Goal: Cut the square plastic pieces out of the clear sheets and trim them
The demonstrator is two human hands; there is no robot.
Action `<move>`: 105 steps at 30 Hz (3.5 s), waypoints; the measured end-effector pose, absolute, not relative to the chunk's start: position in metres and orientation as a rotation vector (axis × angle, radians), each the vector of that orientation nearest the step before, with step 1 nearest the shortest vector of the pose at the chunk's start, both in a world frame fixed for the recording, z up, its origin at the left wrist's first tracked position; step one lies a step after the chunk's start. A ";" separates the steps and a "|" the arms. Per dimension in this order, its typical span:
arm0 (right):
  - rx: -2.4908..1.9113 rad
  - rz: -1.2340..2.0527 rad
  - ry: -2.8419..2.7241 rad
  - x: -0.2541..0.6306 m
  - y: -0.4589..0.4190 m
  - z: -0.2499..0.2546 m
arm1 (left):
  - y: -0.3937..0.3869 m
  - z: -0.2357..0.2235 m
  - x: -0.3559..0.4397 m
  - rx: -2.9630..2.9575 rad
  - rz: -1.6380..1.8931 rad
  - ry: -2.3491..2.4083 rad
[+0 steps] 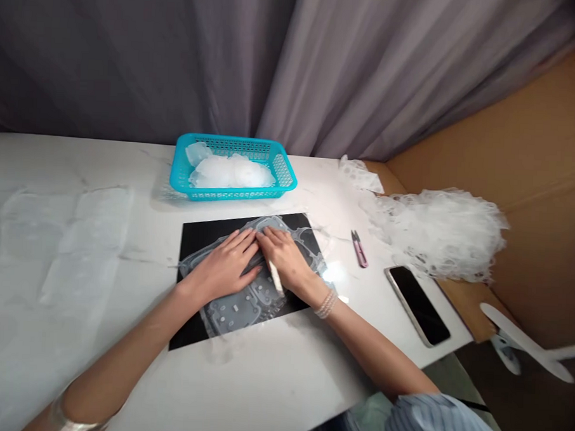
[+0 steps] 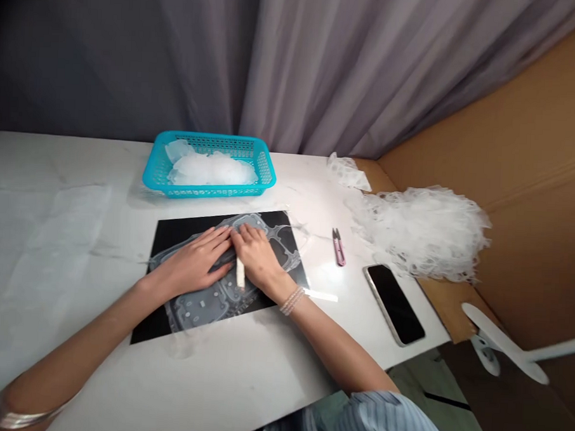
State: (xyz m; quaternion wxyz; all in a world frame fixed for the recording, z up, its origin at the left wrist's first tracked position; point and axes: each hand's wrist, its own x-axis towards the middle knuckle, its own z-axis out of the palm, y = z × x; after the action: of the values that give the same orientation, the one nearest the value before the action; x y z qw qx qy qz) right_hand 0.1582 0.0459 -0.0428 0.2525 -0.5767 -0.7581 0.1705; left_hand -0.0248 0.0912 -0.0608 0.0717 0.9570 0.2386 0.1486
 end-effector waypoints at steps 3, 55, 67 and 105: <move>-1.539 0.563 -1.933 0.155 0.047 -0.042 | 0.093 -0.065 -0.025 2.881 0.474 0.709; -0.993 1.271 -0.638 0.205 0.000 0.029 | 0.066 0.042 0.013 0.323 0.659 0.530; -0.919 1.440 -0.559 0.206 0.000 0.025 | 0.067 0.037 0.016 0.259 0.585 0.583; -1.230 0.488 -2.288 0.175 -0.010 -0.016 | 0.162 0.087 0.017 0.483 1.116 0.663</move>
State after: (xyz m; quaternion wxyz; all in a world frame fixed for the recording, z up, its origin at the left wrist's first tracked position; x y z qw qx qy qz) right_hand 0.1750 -0.0098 -0.0162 0.2467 -0.4512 -0.8388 0.1790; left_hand 0.0168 0.1623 0.0868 0.7696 0.2227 0.3058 0.5144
